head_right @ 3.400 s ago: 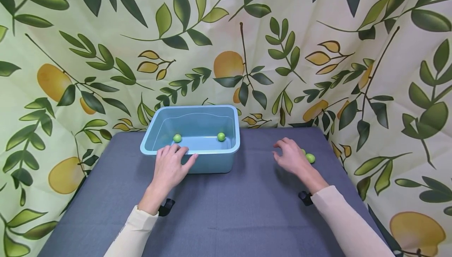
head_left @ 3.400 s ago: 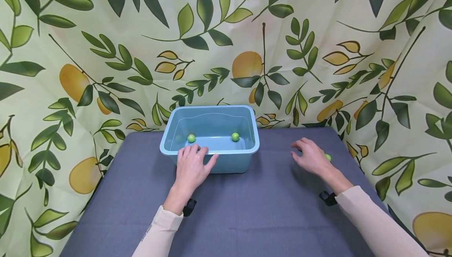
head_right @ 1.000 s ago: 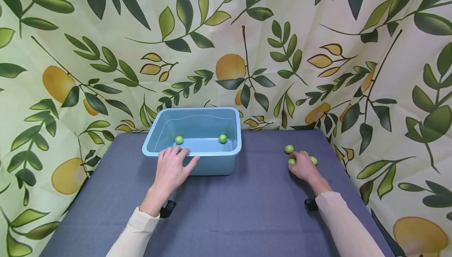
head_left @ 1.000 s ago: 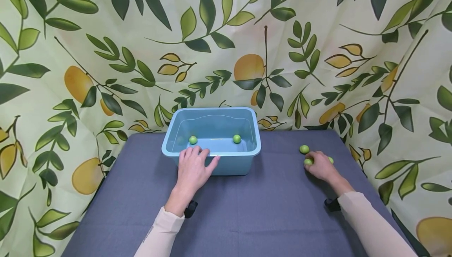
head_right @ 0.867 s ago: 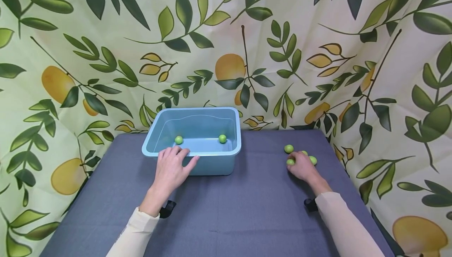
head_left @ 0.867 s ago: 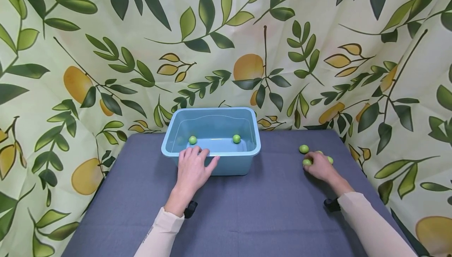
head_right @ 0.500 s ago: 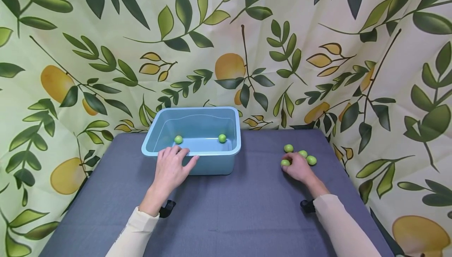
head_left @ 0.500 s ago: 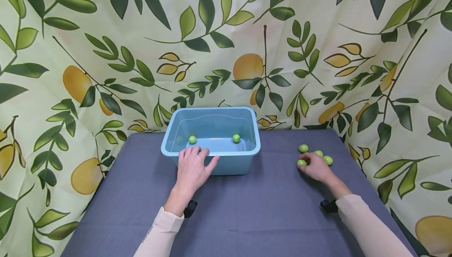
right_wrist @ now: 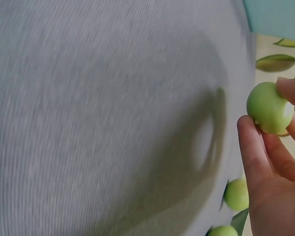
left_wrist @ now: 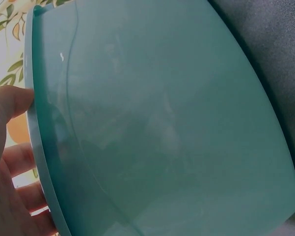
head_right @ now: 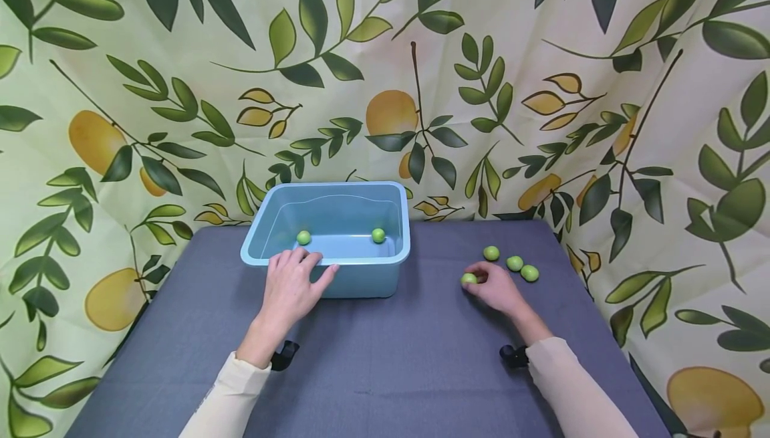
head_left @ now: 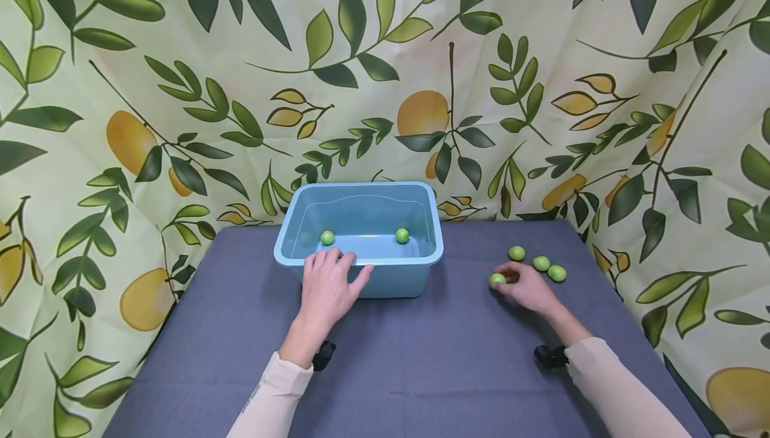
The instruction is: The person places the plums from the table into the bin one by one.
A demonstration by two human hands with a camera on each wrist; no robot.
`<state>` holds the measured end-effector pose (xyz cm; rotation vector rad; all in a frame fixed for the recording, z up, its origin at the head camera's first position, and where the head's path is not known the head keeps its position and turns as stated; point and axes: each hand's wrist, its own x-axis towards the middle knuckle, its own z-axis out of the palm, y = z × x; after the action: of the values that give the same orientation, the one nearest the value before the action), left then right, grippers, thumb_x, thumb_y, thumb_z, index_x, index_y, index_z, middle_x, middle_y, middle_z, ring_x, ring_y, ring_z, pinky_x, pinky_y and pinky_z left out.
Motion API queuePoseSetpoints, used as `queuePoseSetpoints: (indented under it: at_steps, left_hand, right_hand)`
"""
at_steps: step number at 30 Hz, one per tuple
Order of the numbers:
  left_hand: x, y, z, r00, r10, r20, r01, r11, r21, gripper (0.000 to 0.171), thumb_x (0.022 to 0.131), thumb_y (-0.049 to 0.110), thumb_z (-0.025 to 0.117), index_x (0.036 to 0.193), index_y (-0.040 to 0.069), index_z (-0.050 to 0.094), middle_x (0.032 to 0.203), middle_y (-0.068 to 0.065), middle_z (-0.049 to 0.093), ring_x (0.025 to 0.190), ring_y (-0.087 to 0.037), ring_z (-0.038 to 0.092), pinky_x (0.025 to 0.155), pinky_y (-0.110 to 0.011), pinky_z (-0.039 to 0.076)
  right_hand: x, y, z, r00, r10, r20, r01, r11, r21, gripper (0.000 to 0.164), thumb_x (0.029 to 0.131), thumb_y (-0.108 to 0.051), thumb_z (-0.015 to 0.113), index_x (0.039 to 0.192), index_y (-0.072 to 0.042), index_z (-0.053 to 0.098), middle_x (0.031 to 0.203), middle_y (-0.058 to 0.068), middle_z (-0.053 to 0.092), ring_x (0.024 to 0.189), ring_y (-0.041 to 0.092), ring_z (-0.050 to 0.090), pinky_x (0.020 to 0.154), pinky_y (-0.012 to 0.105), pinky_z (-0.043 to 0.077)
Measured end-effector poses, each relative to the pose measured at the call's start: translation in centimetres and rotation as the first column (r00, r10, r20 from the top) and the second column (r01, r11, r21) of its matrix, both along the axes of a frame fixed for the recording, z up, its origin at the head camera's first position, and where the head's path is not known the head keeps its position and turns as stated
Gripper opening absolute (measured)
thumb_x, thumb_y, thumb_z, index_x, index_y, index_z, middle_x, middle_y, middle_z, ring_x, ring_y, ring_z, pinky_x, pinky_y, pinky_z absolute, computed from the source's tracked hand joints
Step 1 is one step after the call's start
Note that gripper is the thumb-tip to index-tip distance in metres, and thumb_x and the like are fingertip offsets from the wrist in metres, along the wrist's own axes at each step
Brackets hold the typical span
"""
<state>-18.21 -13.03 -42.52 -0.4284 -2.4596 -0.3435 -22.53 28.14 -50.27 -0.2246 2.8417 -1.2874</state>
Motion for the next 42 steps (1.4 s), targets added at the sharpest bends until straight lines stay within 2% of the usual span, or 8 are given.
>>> queuePoseSetpoints:
  at_steps: [4,10,22,32,38,39,42]
  left_hand:
    - [0.0,0.0,0.0,1.000,0.001,-0.003,-0.001,1.000,-0.002,0.036,0.092,0.043,0.073,0.100,0.008,0.077,0.094,-0.013,0.066,0.087,-0.035,0.059,0.086,-0.051,0.044]
    - [-0.1,0.0,0.0,1.000,-0.001,-0.008,0.001,1.000,-0.005,0.037,0.092,0.043,0.072,0.100,0.008,0.077,0.093,-0.013,0.065,0.086,-0.035,0.059,0.086,-0.051,0.044]
    - [-0.2,-0.1,0.1,1.000,-0.001,0.006,0.001,1.000,0.001,0.037,0.092,0.043,0.072,0.101,0.008,0.077,0.094,-0.013,0.065,0.086,-0.035,0.058,0.087,-0.051,0.044]
    - [-0.1,-0.1,0.1,1.000,0.008,0.013,-0.008,1.000,-0.010,0.037,0.092,0.044,0.071,0.102,0.008,0.077,0.094,-0.013,0.065,0.085,-0.034,0.058,0.087,-0.051,0.044]
    - [-0.1,0.0,0.1,1.000,0.009,0.016,-0.009,1.000,-0.015,0.037,0.093,0.044,0.071,0.101,0.008,0.077,0.094,-0.013,0.065,0.085,-0.034,0.057,0.086,-0.051,0.045]
    - [-0.1,0.0,0.1,1.000,0.009,0.017,-0.008,1.000,-0.014,0.037,0.093,0.044,0.071,0.101,0.008,0.076,0.093,-0.013,0.065,0.085,-0.034,0.057,0.086,-0.051,0.045]
    - [-0.1,0.0,0.0,1.000,0.008,0.015,-0.008,1.000,-0.012,0.036,0.093,0.044,0.071,0.101,0.009,0.076,0.093,-0.012,0.065,0.084,-0.034,0.057,0.086,-0.051,0.045]
  right_hand:
    - [0.1,-0.7,0.2,1.000,0.020,-0.020,-0.021,0.999,-0.026,0.037,0.091,-0.020,0.076,0.120,0.003,0.068,0.110,0.015,0.070,0.100,0.028,0.066,0.077,0.035,0.053]
    - [0.4,-1.8,0.9,0.999,0.036,-0.037,-0.039,0.996,-0.081,0.037,0.092,-0.019,0.076,0.121,0.002,0.068,0.114,0.014,0.070,0.103,0.028,0.066,0.084,0.033,0.052]
    - [0.7,-3.6,2.6,0.997,0.071,-0.018,-0.073,0.984,-0.163,0.039,0.093,-0.022,0.075,0.124,0.000,0.066,0.119,0.013,0.067,0.104,0.023,0.063,0.082,0.028,0.051]
    - [1.3,-4.7,3.8,0.997,0.078,-0.018,-0.080,0.966,-0.245,0.039,0.093,-0.021,0.076,0.124,0.001,0.066,0.118,0.016,0.067,0.105,0.025,0.064,0.083,0.024,0.053]
    - [1.4,-5.2,4.4,0.996,0.072,-0.048,-0.081,0.964,-0.254,0.039,0.094,-0.023,0.075,0.124,-0.001,0.066,0.117,0.014,0.068,0.105,0.024,0.064,0.084,0.023,0.052]
    - [1.6,-5.5,5.0,0.996,0.072,-0.048,-0.082,0.963,-0.256,0.039,0.094,-0.021,0.075,0.124,0.001,0.066,0.118,0.015,0.068,0.106,0.027,0.064,0.084,0.023,0.052]
    - [1.7,-5.7,5.4,0.996,0.070,-0.054,-0.081,0.962,-0.262,0.040,0.094,-0.021,0.075,0.126,0.001,0.065,0.119,0.016,0.067,0.109,0.030,0.064,0.085,0.023,0.051]
